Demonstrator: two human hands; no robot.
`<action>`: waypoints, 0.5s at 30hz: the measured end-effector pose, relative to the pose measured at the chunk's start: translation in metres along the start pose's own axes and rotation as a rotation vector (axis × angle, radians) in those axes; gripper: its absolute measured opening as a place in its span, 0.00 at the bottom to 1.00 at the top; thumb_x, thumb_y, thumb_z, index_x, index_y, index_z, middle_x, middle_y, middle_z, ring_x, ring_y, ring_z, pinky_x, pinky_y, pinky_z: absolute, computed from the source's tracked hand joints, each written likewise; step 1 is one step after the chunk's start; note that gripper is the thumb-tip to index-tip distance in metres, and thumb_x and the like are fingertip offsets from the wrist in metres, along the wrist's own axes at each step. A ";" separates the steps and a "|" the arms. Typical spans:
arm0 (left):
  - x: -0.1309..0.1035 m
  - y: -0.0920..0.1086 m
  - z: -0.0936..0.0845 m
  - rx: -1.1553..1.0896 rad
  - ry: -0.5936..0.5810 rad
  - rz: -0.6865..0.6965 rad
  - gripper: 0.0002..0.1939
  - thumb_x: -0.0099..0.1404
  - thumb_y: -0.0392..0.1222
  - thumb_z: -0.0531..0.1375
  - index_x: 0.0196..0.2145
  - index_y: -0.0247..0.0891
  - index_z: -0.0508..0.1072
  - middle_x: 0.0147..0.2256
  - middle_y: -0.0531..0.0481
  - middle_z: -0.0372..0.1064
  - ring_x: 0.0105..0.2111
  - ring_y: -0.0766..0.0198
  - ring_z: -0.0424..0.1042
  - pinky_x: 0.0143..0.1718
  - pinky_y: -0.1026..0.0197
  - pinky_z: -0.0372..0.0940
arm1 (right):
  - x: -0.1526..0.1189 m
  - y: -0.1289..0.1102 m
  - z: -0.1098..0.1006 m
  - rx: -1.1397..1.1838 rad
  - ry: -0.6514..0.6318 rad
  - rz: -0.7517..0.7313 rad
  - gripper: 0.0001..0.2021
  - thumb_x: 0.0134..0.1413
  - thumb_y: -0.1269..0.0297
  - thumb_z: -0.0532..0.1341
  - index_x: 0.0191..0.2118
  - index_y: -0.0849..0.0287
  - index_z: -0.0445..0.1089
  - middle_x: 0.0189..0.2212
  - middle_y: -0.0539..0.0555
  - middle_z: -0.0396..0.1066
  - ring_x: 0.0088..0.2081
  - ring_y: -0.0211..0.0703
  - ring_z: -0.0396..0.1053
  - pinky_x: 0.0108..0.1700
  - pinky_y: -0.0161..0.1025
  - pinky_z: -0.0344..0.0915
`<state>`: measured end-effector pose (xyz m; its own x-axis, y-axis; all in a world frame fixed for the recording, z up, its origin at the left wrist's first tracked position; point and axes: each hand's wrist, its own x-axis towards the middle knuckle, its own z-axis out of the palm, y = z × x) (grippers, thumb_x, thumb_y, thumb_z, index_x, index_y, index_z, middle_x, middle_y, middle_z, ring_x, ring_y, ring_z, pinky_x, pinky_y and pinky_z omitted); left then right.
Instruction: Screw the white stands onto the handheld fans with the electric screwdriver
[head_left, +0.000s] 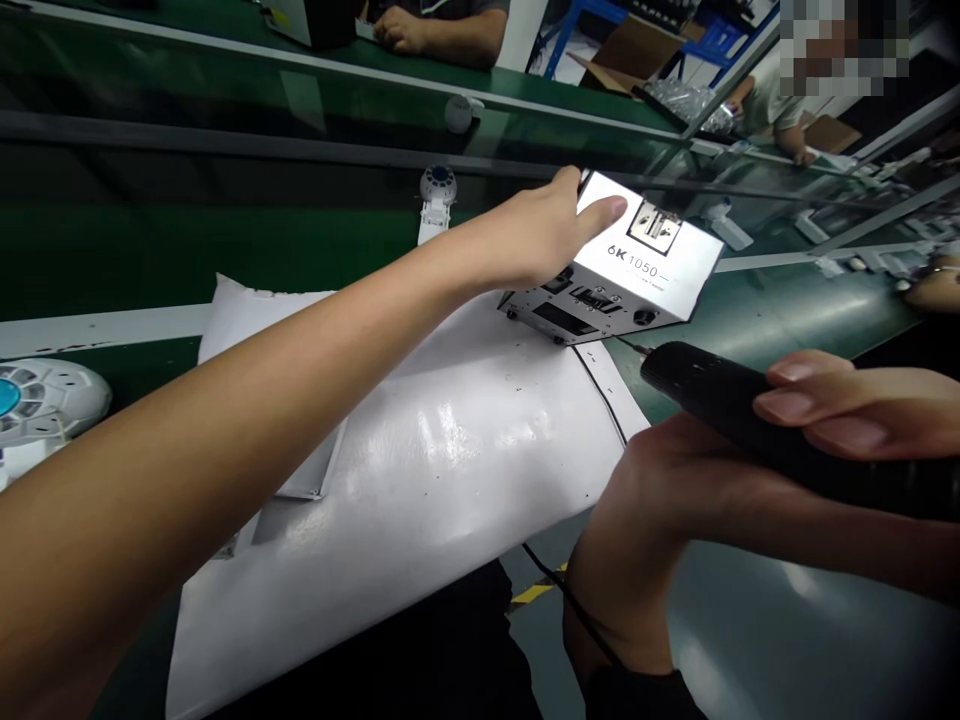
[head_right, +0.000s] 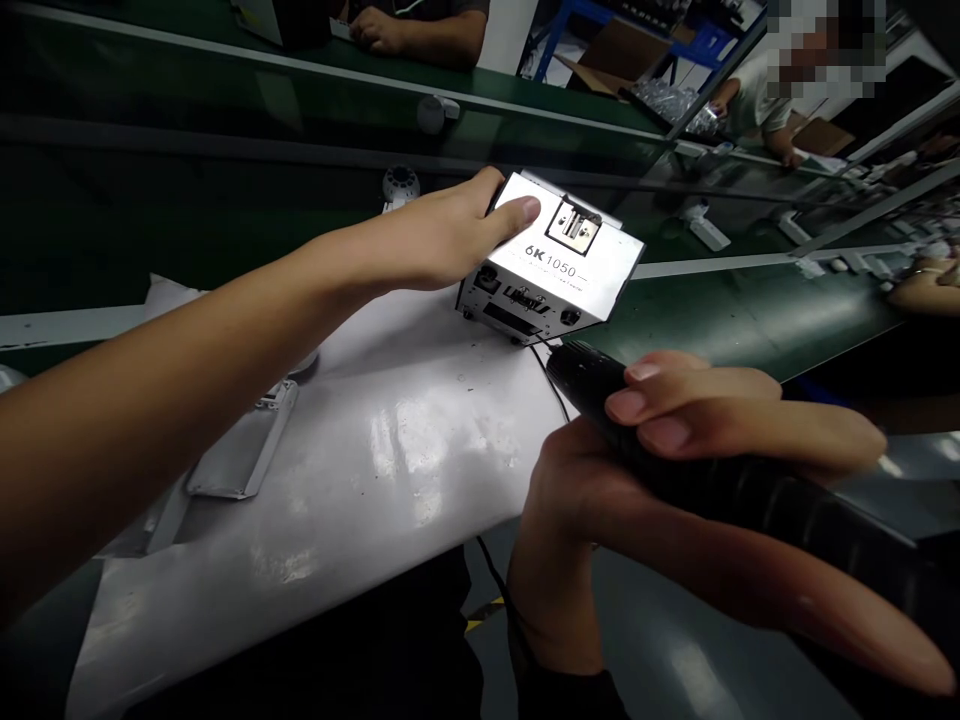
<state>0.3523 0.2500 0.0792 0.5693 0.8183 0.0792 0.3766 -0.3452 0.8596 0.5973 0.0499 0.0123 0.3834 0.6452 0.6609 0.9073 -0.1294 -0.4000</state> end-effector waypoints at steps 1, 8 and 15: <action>0.000 0.000 0.000 0.014 -0.005 -0.002 0.30 0.80 0.62 0.54 0.67 0.39 0.68 0.63 0.40 0.71 0.64 0.35 0.67 0.58 0.51 0.66 | 0.002 -0.021 0.011 0.017 0.202 -0.025 0.49 0.46 0.42 0.05 0.63 0.27 0.48 0.45 0.61 0.58 0.47 0.57 0.76 0.39 0.66 0.79; -0.002 0.004 0.000 0.098 -0.024 0.004 0.30 0.82 0.62 0.49 0.67 0.37 0.67 0.65 0.39 0.70 0.62 0.38 0.69 0.58 0.52 0.65 | 0.010 -0.130 0.077 0.187 0.607 -0.092 0.31 0.69 0.45 0.19 0.42 0.44 0.56 0.31 0.53 0.54 0.34 0.46 0.73 0.46 0.59 0.81; -0.007 0.003 -0.001 0.061 -0.013 0.043 0.27 0.79 0.62 0.51 0.64 0.44 0.71 0.60 0.42 0.75 0.57 0.43 0.74 0.49 0.56 0.67 | 0.032 -0.118 0.081 0.925 0.714 -0.398 0.27 0.77 0.65 0.36 0.31 0.57 0.66 0.26 0.45 0.59 0.26 0.25 0.66 0.35 0.34 0.68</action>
<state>0.3487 0.2434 0.0815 0.5951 0.7963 0.1085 0.3954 -0.4076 0.8231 0.4880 0.1469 0.0289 0.3805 -0.0758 0.9217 0.6302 0.7507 -0.1984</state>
